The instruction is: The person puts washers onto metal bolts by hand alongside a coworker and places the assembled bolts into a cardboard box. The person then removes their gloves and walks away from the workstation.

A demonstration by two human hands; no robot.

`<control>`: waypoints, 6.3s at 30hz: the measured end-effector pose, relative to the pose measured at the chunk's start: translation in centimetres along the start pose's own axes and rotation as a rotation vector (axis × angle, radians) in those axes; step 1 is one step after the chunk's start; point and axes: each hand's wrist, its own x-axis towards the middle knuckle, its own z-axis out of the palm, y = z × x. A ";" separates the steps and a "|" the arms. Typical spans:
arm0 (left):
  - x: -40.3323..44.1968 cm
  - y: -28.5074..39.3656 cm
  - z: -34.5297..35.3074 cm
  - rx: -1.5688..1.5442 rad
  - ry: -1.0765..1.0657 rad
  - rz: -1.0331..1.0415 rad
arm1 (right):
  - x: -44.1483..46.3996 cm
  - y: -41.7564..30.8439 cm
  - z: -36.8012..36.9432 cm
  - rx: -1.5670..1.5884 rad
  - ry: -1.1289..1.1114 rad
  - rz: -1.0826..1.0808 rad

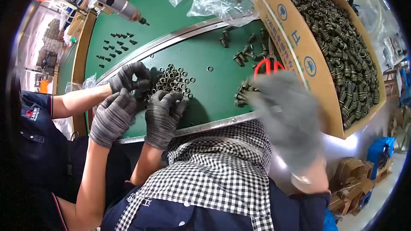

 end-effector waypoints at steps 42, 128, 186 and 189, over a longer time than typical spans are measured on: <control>0.7 -1.2 -1.2 -1.649 -0.099 -0.672 | 2.4 -0.3 13.9 0.583 -0.158 -0.058; 5.5 5.6 5.1 -0.079 -0.113 0.331 | 12.9 9.7 12.1 -0.836 -0.245 0.117; 4.1 -0.8 0.1 0.011 -0.024 0.133 | 15.1 11.9 14.5 -0.609 -0.095 0.001; 4.1 -3.6 -1.0 0.107 0.041 -0.071 | 12.5 9.5 13.1 -0.532 -0.073 -0.135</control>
